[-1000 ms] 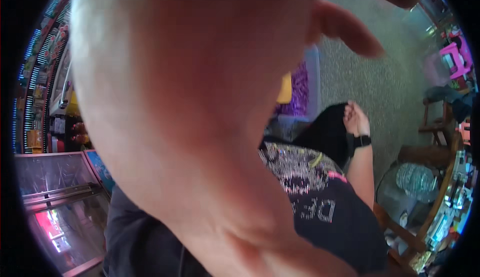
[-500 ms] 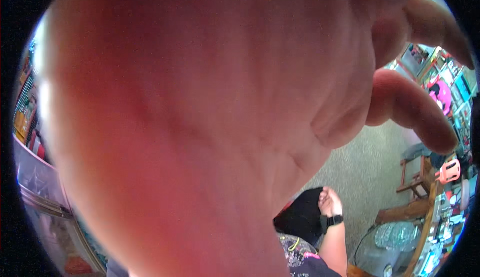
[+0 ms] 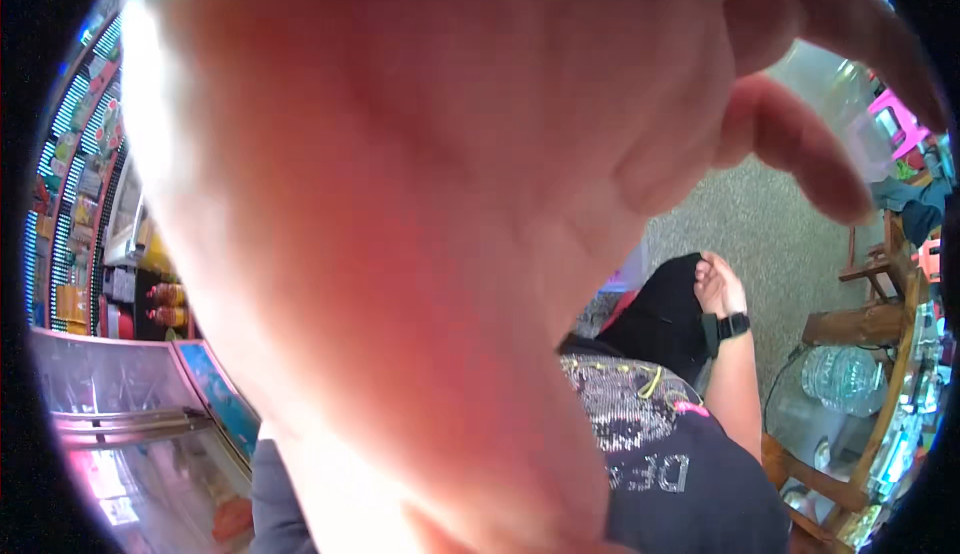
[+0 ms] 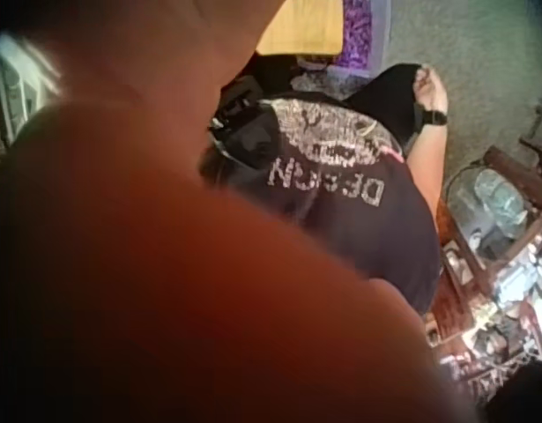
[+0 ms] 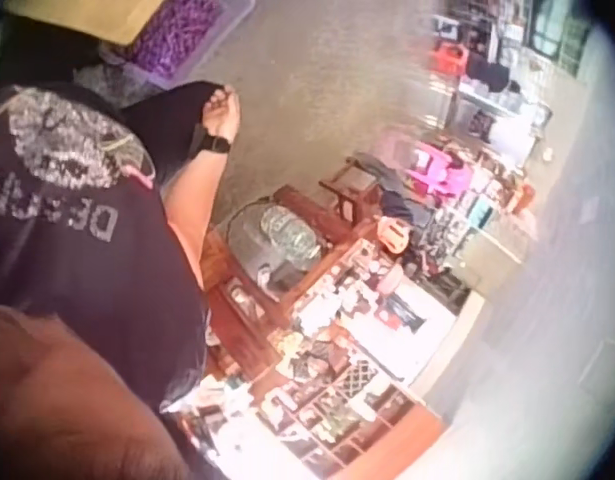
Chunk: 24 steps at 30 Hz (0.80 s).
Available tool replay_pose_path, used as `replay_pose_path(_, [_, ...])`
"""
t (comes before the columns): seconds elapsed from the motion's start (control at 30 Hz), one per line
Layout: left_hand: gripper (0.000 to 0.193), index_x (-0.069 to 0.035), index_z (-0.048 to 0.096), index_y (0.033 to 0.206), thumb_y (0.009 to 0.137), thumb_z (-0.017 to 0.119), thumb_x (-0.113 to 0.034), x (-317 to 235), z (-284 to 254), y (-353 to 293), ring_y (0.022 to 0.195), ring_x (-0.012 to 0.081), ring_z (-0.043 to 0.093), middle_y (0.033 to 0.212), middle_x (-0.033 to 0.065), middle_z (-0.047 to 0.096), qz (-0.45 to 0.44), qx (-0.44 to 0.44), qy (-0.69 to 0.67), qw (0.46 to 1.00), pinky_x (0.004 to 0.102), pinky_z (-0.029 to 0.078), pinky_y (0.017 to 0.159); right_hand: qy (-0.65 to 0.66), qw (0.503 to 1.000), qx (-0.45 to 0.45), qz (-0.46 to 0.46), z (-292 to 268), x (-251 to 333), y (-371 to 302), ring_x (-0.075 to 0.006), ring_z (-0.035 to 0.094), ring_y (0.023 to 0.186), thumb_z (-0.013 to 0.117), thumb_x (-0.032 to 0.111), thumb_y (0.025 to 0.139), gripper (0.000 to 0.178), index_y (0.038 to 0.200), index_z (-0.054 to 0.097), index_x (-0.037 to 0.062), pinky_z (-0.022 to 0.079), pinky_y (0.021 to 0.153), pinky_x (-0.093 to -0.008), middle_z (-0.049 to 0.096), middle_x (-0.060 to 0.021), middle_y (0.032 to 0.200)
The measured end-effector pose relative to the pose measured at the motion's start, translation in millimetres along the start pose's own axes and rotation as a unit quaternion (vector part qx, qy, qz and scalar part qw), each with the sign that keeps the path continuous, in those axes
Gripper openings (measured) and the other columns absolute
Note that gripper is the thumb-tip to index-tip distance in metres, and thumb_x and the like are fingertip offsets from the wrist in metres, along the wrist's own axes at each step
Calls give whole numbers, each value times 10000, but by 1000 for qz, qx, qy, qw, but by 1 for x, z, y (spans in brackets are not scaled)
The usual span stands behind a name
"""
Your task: Assemble small purple plastic components and ribbons by hand at a workbench.
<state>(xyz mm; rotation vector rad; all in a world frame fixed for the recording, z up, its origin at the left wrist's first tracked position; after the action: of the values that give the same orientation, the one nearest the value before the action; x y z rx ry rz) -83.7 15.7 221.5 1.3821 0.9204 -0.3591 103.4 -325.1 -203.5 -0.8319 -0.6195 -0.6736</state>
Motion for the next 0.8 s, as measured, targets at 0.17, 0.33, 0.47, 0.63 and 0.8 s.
replay_pose_path(0.17, [159, 38, 634, 972, 842, 605, -50, -5, -5, -12, 864, 148, 615, 934, 106, 656, -20, -25, 22, 999, 243, 472, 767, 9, 1000, 13, -10, -7, -6, -7, -136, 566, 719, 565, 255, 887, 260, 1062, 589, 63, 443, 615, -257, 644, -33, 839])
replay_pose_path(0.33, [137, 3, 666, 853, 809, 680, -126, 37, -98, 7, 653, 39, 543, 751, -7, 632, -58, -122, 157, 978, 199, 434, 567, 2, 1000, 11, -6, 3, -8, -17, -131, 545, 720, 559, 255, 891, 237, 1047, 589, 79, 430, 611, -254, 619, -18, 823])
replay_pose_path(0.47, [178, -47, 706, 824, 760, 668, -208, 154, -186, -3, 652, 110, 607, 710, 48, 667, -240, -84, 392, 884, 262, 489, 621, -3, 1000, 2, -4, 1, -8, -16, -127, 540, 725, 559, 255, 891, 240, 1056, 581, 82, 428, 622, -252, 610, -11, 826])
replay_pose_path(0.63, [278, -68, 700, 885, 721, 710, -292, 209, -170, -12, 783, 268, 657, 843, 168, 664, -262, 22, 558, 787, 340, 506, 730, -4, 1000, -4, -8, 0, -8, -13, -126, 545, 721, 555, 257, 892, 251, 1068, 574, 80, 433, 625, -254, 611, -14, 830])
replay_pose_path(0.8, [290, -68, 706, 839, 722, 721, -332, 213, -177, -17, 757, 240, 647, 782, 133, 666, -294, 19, 537, 791, 334, 499, 711, -7, 1000, -22, -9, 4, -6, -16, -107, 533, 693, 554, 244, 892, 247, 1067, 575, 72, 418, 591, -226, 594, 5, 808])
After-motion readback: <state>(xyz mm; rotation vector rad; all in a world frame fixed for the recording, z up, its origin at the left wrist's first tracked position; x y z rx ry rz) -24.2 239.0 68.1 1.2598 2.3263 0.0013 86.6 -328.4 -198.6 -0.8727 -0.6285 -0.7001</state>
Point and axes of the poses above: each hand's wrist, its own y-axis towards the middle knuckle, its own z-axis out of the palm, x = y × z, the point moved 7 cm from there along y, towards the middle knuckle
